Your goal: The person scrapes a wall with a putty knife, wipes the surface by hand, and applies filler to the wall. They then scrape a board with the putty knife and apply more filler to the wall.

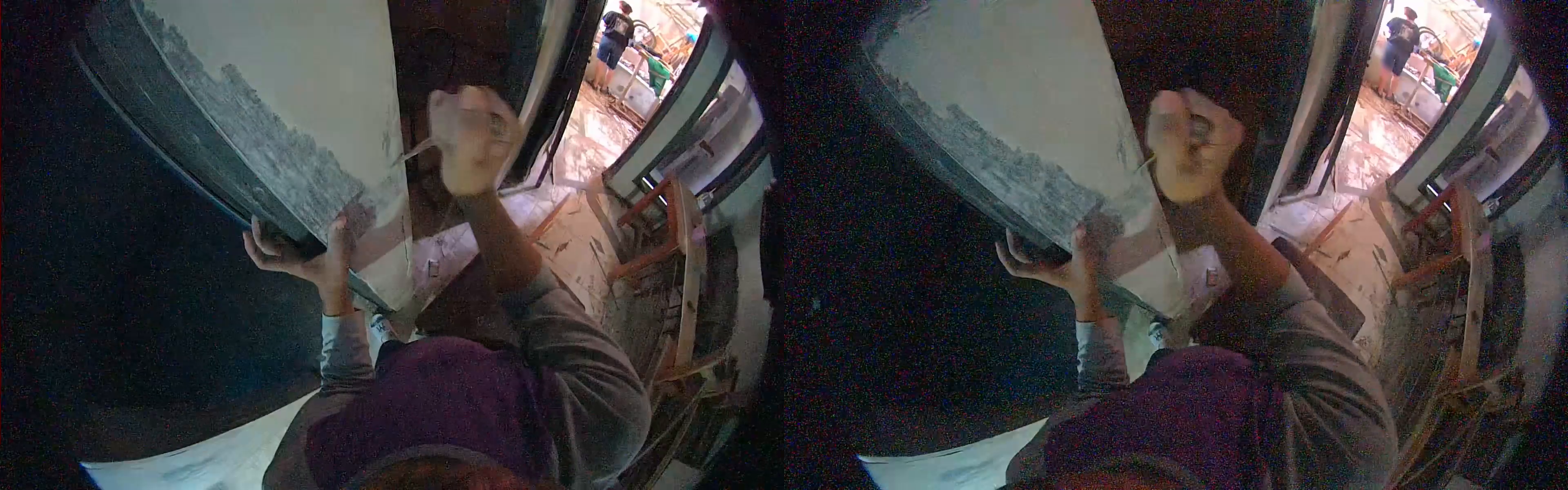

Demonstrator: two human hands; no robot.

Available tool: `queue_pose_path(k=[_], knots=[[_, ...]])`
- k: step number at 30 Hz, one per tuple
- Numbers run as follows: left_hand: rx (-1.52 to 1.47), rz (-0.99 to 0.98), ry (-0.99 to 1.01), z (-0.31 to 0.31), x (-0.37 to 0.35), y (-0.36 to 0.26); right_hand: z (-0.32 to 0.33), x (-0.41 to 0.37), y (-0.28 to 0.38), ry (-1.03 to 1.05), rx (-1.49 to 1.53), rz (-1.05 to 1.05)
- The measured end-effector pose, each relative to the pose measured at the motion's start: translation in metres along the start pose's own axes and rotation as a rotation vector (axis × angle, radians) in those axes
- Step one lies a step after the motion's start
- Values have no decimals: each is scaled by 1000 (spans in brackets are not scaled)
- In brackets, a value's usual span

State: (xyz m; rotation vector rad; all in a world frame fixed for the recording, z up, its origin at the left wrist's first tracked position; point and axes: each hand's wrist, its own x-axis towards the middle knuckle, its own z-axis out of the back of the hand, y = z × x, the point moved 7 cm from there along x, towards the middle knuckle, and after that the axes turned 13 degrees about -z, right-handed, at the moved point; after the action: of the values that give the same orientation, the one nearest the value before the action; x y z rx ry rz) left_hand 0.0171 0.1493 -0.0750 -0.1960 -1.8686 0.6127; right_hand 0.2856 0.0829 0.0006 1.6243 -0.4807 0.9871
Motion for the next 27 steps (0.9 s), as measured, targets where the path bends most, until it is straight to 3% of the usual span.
queue_pose_path(k=[1, 2, 3, 7, 10, 11, 14, 19, 22, 24, 26, 27], knots=[[77, -68, 50, 1, 4, -2, -8, 7, -6, 221, 448, -67], [142, -150, 77, -8, 12, -4, -17, 12, -12, 443, 1139, -221], [-116, -16, -53, -10, 5, 0, -24, 16, -18, 559, 1581, -406], [53, -36, 28, 2, -2, 2, -4, 24, -1, 87, 1345, -432], [-6, -92, 5, -6, 5, 5, 7, 28, -23, 39, 1320, -264], [-10, -61, 11, -5, 5, 3, 4, 23, -2, -1, 894, 48], [49, -13, 26, 2, -1, 4, -7, 3, 21, 3, 321, -485], [-3, -45, 15, -3, 4, 4, -14, 6, 9, -32, 83, 46], [-44, -29, 27, 1, 1, 1, -8, -2, 2, 105, 347, -337], [-86, -61, 5, -13, 9, 3, 2, 11, 9, 63, 768, -205], [-55, 9, 30, -7, 3, -3, -10, 0, 4, 61, 608, -176], [28, -59, 47, -3, 3, 3, -20, -7, -3, 75, 512, -194]])
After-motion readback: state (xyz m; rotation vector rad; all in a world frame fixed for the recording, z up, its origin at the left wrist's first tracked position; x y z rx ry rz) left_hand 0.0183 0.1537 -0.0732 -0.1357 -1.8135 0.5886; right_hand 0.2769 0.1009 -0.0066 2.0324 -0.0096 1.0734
